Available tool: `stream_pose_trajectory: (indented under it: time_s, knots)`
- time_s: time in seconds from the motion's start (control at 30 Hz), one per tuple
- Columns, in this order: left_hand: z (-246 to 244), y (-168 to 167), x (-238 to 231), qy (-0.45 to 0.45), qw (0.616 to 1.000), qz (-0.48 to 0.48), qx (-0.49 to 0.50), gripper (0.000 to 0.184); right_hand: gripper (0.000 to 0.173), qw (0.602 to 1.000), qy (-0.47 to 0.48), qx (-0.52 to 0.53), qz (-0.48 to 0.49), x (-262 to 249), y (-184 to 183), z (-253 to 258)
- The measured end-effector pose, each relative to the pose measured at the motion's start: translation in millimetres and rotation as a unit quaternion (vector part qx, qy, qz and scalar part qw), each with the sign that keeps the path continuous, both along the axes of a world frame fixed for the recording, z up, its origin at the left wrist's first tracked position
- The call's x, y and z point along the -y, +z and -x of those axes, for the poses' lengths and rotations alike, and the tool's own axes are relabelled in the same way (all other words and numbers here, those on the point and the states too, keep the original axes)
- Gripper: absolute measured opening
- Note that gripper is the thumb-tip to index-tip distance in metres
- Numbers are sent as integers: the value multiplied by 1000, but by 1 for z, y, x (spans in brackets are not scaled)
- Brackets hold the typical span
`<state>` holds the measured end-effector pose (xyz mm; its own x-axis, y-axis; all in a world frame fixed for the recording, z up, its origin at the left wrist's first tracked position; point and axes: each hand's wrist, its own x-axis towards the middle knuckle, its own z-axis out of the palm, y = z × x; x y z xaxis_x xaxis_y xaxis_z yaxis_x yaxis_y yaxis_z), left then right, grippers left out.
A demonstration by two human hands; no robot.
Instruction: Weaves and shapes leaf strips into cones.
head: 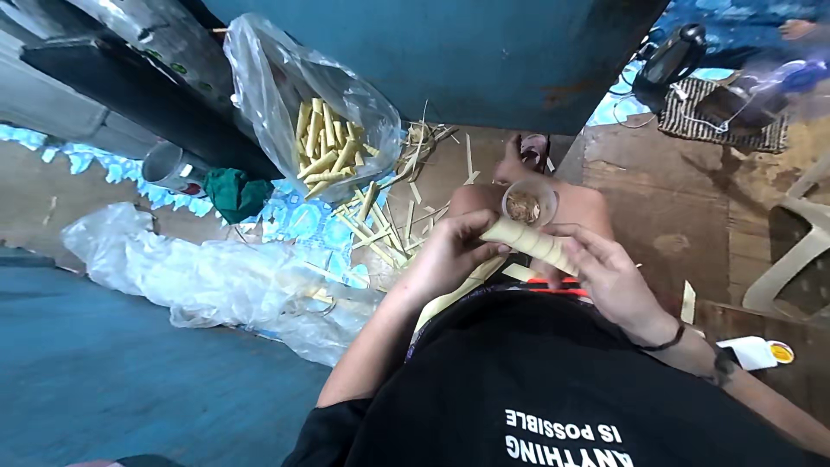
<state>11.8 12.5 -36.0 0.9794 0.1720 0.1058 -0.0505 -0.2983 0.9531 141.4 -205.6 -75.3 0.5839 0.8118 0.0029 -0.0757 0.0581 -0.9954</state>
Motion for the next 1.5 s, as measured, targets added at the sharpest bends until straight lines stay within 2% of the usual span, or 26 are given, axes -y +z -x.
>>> stream_pose_trajectory:
  time_s: [0.07,0.1,0.17,0.23,0.3,0.37,0.4,0.47,0.53,0.57,0.67,0.7,0.77,0.83,0.87,0.93,1.0,1.07,1.13,1.2,1.3,1.33,1.4,1.43,1.47,1.5]
  knots:
    - [1,1,-2,-1,1000,9,-3,12,45,975,-25,222,-14,2,-9,1]
    - [1,2,-2,-2,1000,15,-7,13,44,977,-21,213,-14,3,-11,1]
    - [1,4,-1,-1,1000,11,-17,16,29,999,23,-31,11,3,-2,-1]
    - [1,3,-1,-8,1000,-5,-12,12,38,973,32,-225,33,2,7,-4]
    - [1,2,-2,-7,1000,2,-1,9,28,998,13,-54,17,5,3,0]
    - [2,3,-5,-8,1000,18,-7,12,43,975,-27,222,4,8,-10,1]
    - [2,4,-5,-8,1000,23,-14,16,42,971,-27,237,-1,9,-12,1]
    - [2,4,-5,-5,1000,21,-22,19,29,1000,18,-4,21,10,-4,-2]
    - [3,3,-5,-13,1000,5,-17,15,37,976,27,-213,41,9,4,-4]
    - [2,2,-5,-15,1000,6,-11,14,35,984,19,-173,36,10,3,-4]
    - [2,2,-7,-14,999,30,-12,15,44,972,-32,232,13,15,-13,0]
    - [2,3,-7,-14,999,34,-17,18,44,966,-39,254,5,15,-15,0]
    - [2,4,-8,-19,999,32,-23,21,28,1000,-9,17,23,15,-8,-1]
    - [2,3,-8,-24,999,19,-24,17,38,976,-7,-212,52,12,2,-4]
    - [2,2,-8,-24,999,17,-20,15,37,982,-13,-182,53,13,2,-3]
    - [2,1,-10,-22,999,31,-16,15,32,994,-27,99,32,18,-10,-1]
    - [4,3,-11,-20,999,43,-24,20,46,958,-45,281,12,21,-19,-1]
    - [4,4,-12,-19,999,31,-33,23,32,996,-4,82,27,21,-12,-1]
    - [5,4,-12,-19,999,16,-28,20,40,975,27,-215,47,20,-3,-5]
    - [5,2,-12,-18,999,21,-21,16,36,987,12,-153,46,21,-4,-3]
    - [7,2,-15,-6,999,35,-21,20,45,970,-36,240,30,26,-17,-1]
    - [7,3,-16,-6,999,39,-21,23,44,972,-32,231,30,27,-17,-2]
    - [7,4,-17,-8,999,41,-22,24,32,997,11,-52,53,26,-7,-3]
    - [8,5,-17,-10,999,38,-21,23,38,979,18,-192,67,25,-2,-5]
    - [8,5,-17,-10,999,38,-17,21,41,970,18,-234,70,24,-1,-5]
    - [8,4,-17,-8,999,40,-11,20,37,983,11,-172,64,25,-3,-4]
